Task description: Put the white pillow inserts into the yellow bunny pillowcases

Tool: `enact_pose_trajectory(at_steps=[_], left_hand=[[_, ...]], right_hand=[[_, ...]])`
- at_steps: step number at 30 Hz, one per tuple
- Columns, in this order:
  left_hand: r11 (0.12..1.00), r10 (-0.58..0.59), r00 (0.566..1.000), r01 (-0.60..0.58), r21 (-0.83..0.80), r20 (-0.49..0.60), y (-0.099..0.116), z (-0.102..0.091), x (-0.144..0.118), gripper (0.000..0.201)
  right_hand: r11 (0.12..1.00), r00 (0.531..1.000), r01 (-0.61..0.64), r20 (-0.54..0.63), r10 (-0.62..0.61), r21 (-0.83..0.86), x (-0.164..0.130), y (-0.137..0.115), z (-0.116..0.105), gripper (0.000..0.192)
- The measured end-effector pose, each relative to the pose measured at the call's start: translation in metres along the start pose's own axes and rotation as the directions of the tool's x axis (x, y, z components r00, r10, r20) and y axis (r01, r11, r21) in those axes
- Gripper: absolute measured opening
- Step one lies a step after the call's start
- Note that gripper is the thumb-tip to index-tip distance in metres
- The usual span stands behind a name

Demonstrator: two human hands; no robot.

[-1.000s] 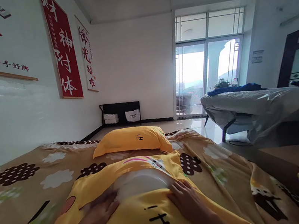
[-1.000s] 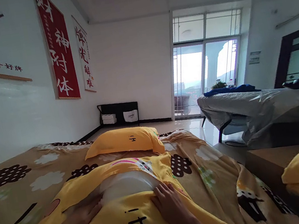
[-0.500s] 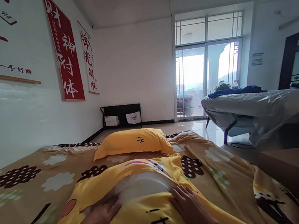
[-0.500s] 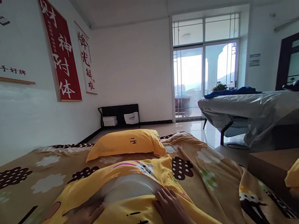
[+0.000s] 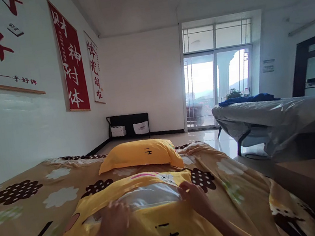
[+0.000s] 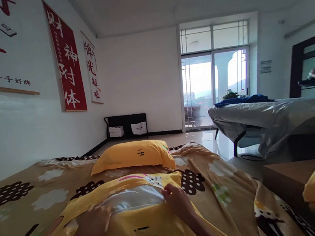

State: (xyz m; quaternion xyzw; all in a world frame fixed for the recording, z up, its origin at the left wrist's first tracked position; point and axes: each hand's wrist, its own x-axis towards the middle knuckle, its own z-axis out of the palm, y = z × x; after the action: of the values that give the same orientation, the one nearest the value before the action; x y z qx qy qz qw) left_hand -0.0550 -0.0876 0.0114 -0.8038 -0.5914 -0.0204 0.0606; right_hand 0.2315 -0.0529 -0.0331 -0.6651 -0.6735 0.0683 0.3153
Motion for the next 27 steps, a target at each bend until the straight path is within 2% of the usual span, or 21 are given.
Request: enact_pose_trajectory(at_steps=[1,3,5,6,9,11,12,15,18,22,25,27], left_hand=[[0.997,0.067,0.997,-0.068,-0.022,-0.038,0.015,-0.010,0.007,0.040],[0.956,0.253,0.963,-0.263,-0.130,-0.089,0.045,-0.018,0.023,0.039],[0.889,0.381,0.919,-0.395,-0.232,-0.104,0.070,-0.007,0.039,0.043],[0.870,0.406,0.909,-0.417,-0.263,-0.100,0.080,0.005,0.045,0.047],[0.873,0.397,0.917,-0.394,-0.287,-0.052,0.094,0.046,0.056,0.053],[0.878,0.389,0.921,-0.376,-0.297,-0.018,0.096,0.061,0.058,0.049],[0.877,0.388,0.922,-0.370,-0.305,-0.002,0.096,0.063,0.058,0.047],[0.881,0.390,0.919,-0.355,-0.313,0.056,0.097,0.050,0.059,0.042],[0.897,0.378,0.922,-0.342,-0.280,0.086,0.100,0.035,0.059,0.042],[0.901,0.372,0.924,-0.336,-0.273,0.090,0.102,0.035,0.057,0.049],[0.901,0.368,0.928,-0.338,-0.272,0.064,0.099,0.036,0.060,0.060],[0.907,0.352,0.933,-0.321,-0.271,0.072,0.099,0.027,0.070,0.054]], right_hand=[[0.997,0.999,0.006,-0.053,-0.010,-0.080,0.008,-0.009,-0.002,0.026],[0.961,0.991,0.050,-0.105,-0.081,-0.273,0.019,-0.024,0.003,0.041],[0.915,0.994,0.052,-0.066,-0.086,-0.401,0.027,-0.029,0.014,0.046],[0.905,0.998,0.032,-0.041,-0.054,-0.424,0.031,-0.027,0.019,0.045],[0.905,0.999,-0.035,-0.024,0.028,-0.424,0.039,-0.008,0.023,0.038],[0.903,0.997,-0.075,-0.051,0.058,-0.424,0.043,0.007,0.015,0.035],[0.902,0.995,-0.096,-0.069,0.074,-0.422,0.045,0.012,0.010,0.034],[0.902,0.987,-0.145,-0.120,0.104,-0.407,0.047,0.020,-0.005,0.031],[0.930,0.981,-0.148,-0.170,0.095,-0.336,0.047,0.016,-0.010,0.029],[0.972,0.971,-0.117,-0.229,0.069,-0.202,0.048,0.012,-0.014,0.035],[0.984,0.979,-0.087,-0.195,0.055,-0.155,0.055,0.014,-0.022,0.040],[0.990,0.993,-0.024,-0.119,0.008,-0.136,0.061,0.014,-0.030,0.045]])
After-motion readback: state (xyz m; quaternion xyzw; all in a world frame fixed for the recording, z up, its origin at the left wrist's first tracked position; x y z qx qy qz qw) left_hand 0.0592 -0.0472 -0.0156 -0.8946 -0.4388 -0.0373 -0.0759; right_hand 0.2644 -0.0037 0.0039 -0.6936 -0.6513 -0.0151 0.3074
